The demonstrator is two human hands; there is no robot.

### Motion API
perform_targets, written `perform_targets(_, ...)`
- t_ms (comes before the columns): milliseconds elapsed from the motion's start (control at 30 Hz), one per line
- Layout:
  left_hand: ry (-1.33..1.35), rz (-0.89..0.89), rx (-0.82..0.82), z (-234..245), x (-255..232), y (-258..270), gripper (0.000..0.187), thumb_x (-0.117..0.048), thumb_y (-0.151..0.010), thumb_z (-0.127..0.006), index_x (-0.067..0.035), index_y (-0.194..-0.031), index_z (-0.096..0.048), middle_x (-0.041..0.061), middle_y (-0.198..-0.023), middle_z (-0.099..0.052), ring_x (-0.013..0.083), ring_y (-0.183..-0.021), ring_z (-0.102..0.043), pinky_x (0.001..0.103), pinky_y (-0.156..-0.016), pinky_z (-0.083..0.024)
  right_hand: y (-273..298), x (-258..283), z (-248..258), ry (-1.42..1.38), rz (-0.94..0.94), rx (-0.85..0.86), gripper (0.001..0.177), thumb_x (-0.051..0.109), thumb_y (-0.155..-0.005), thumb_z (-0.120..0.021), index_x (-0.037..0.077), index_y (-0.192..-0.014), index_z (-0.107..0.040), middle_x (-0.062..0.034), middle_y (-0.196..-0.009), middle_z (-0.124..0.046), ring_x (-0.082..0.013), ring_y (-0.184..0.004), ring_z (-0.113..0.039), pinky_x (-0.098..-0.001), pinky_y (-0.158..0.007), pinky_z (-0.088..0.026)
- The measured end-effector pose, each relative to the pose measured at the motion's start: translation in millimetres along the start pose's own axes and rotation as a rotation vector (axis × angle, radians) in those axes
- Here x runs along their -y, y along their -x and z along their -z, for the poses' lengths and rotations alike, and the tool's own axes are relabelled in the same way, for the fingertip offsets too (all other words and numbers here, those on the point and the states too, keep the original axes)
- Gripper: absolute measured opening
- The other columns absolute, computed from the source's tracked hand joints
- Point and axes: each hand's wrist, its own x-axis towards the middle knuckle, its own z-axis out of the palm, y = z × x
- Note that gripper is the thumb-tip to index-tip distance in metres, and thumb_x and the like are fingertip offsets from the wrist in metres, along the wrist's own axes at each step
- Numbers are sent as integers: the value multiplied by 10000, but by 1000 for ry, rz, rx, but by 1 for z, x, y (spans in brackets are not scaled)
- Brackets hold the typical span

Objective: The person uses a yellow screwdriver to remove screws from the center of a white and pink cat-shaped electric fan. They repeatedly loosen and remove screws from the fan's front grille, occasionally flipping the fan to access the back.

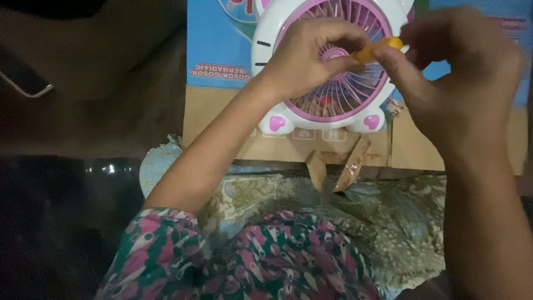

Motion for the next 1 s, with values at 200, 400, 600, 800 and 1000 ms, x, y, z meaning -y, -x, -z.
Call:
perform_targets(200,200,-67,89,5,0,-1,399,-104,-1017,-807,-48,-1365,-621,91,-1284,-716,181,-1204,-710,329,-1097,-570,0,4,6,154,149,57,172,-59,-1039,-781,-62,-1200,-720,-168,-1035,-732,-215,-962,-729,-306,-859,-557)
perform_targets(400,123,53,101,0,3,2,337,-69,-986,-782,-24,-1306,-686,109,-1216,-772,185,-1144,-764,327,-1042,-607,-4,3,13,134,179,104,226,-47,-1042,-759,-72,-1256,-690,-176,-1124,-728,-235,-1062,-730,-307,-918,-574)
perform_targets(600,31,34,49,-4,-1,-1,268,-107,-916,-872,-70,-1154,-754,54,-1071,-796,155,-1008,-783,299,-929,-619,0,3,13,133,-5,80,287,110,-1034,-821,-88,-1181,-674,-174,-1060,-722,-233,-988,-730,-325,-826,-566)
perform_targets(800,77,35,50,-3,0,-2,289,-77,-891,-878,-57,-1143,-738,55,-1071,-774,162,-1039,-762,316,-966,-607,-8,14,10,223,104,71,128,41,-1063,-814,-50,-1104,-733,-159,-973,-729,-214,-881,-735,-304,-728,-547)
perform_targets(1000,242,37,162,5,8,-1,411,-72,-1028,-771,-40,-1405,-611,95,-1307,-717,182,-1226,-708,330,-1109,-569,-18,16,17,278,210,170,148,-9,-1015,-786,-26,-1159,-756,-195,-1004,-739,-280,-865,-718,-350,-697,-532)
